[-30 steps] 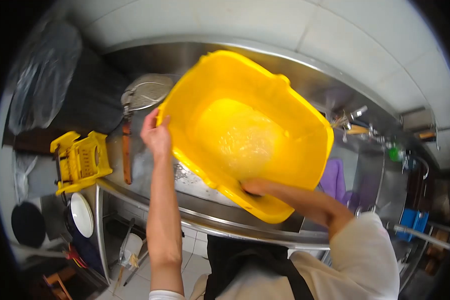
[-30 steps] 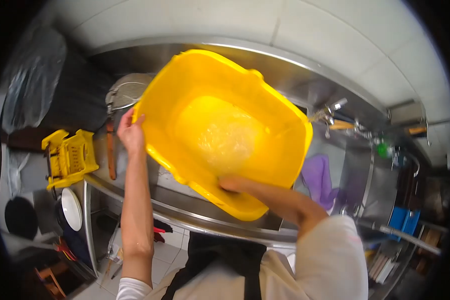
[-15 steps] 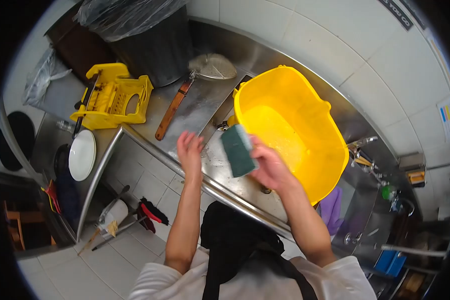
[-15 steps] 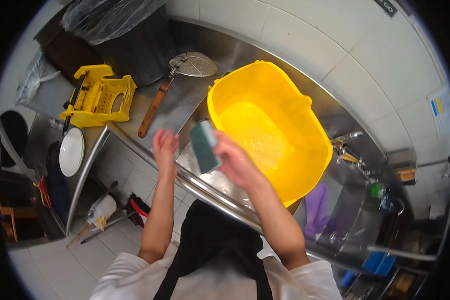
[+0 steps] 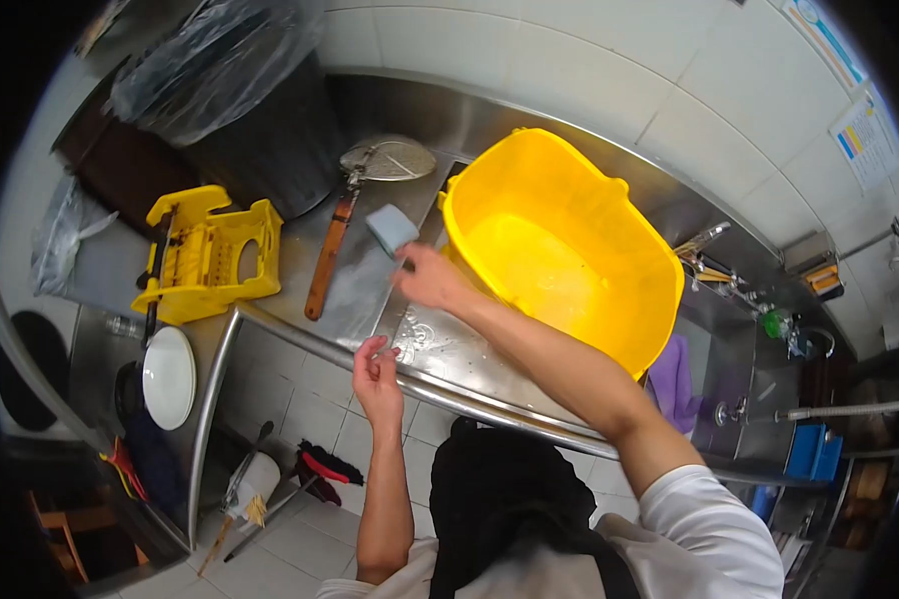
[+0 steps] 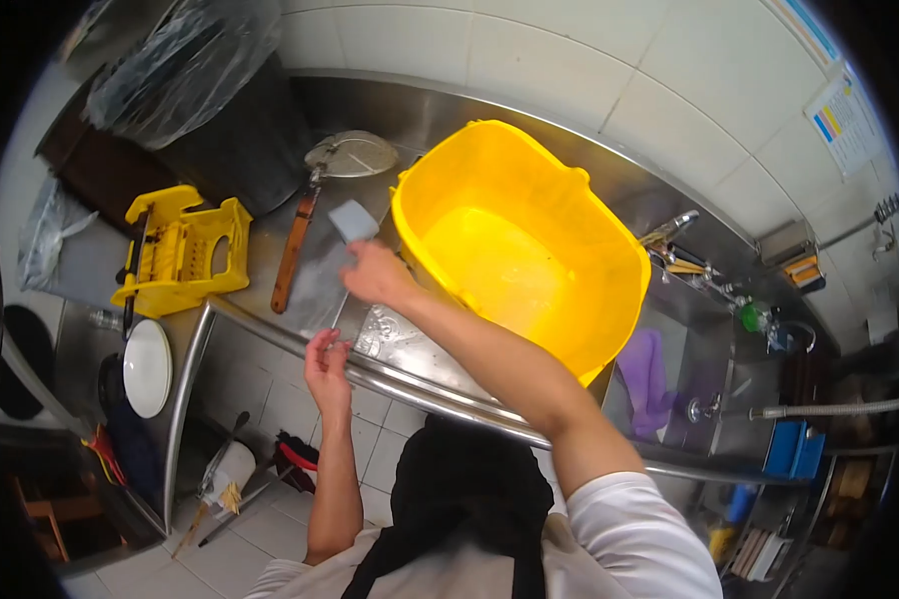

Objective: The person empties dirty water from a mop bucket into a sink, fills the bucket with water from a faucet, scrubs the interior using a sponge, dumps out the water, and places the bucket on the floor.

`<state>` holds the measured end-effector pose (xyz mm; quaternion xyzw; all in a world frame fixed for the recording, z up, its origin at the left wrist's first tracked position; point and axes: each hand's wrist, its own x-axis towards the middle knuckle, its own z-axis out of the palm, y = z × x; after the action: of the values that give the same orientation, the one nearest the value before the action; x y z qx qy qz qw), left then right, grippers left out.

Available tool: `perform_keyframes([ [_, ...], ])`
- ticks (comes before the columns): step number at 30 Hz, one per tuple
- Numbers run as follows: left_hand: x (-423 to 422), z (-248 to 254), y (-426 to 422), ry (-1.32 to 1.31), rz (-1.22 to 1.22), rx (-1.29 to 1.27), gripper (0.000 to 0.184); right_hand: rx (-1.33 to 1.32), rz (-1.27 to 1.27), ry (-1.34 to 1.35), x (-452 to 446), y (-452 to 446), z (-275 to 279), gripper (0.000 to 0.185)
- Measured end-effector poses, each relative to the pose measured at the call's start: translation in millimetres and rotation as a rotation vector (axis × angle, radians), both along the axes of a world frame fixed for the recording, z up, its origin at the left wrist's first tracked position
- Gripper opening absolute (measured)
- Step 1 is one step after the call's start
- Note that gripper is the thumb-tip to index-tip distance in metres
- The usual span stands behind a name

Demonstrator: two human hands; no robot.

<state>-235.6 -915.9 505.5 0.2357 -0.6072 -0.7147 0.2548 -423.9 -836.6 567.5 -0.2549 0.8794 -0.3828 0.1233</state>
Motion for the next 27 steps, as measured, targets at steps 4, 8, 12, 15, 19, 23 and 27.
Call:
perform_keyframes([
  [4, 3, 2, 19, 0.004, -0.179, -0.243, 0.013, 0.054, 0.488, -0.477, 65, 115, 62, 0.05],
  [8, 10, 21, 39, -0.044, -0.39, -0.251, 0.025, -0.394, 0.131, -0.644, 91, 274, 46, 0.035],
  [12, -22, 82, 123, 0.077, -0.592, -0.165, 0.013, -0.93, -0.734, -0.521, 48, 401, 30, 0.028],
  [15, -81, 104, 220, 0.112, -0.958, -0.225, 0.019, -0.972, -0.9, -0.237, -61, 444, -45, 0.028],
  [19, -195, 64, 371, 0.027, -1.117, -0.067, 0.023, -0.845, -1.124, -0.234, -134, 481, -61, 0.026],
  [23, -303, 42, 468, -0.025, -0.756, 0.728, 0.033, -1.069, -0.78, -0.396, -140, 499, -19, 0.02],
  [27, -323, 28, 496, -0.123, -0.729, 0.874, 0.025, -0.527, -0.807, 0.073, -55, 554, -29, 0.024],
])
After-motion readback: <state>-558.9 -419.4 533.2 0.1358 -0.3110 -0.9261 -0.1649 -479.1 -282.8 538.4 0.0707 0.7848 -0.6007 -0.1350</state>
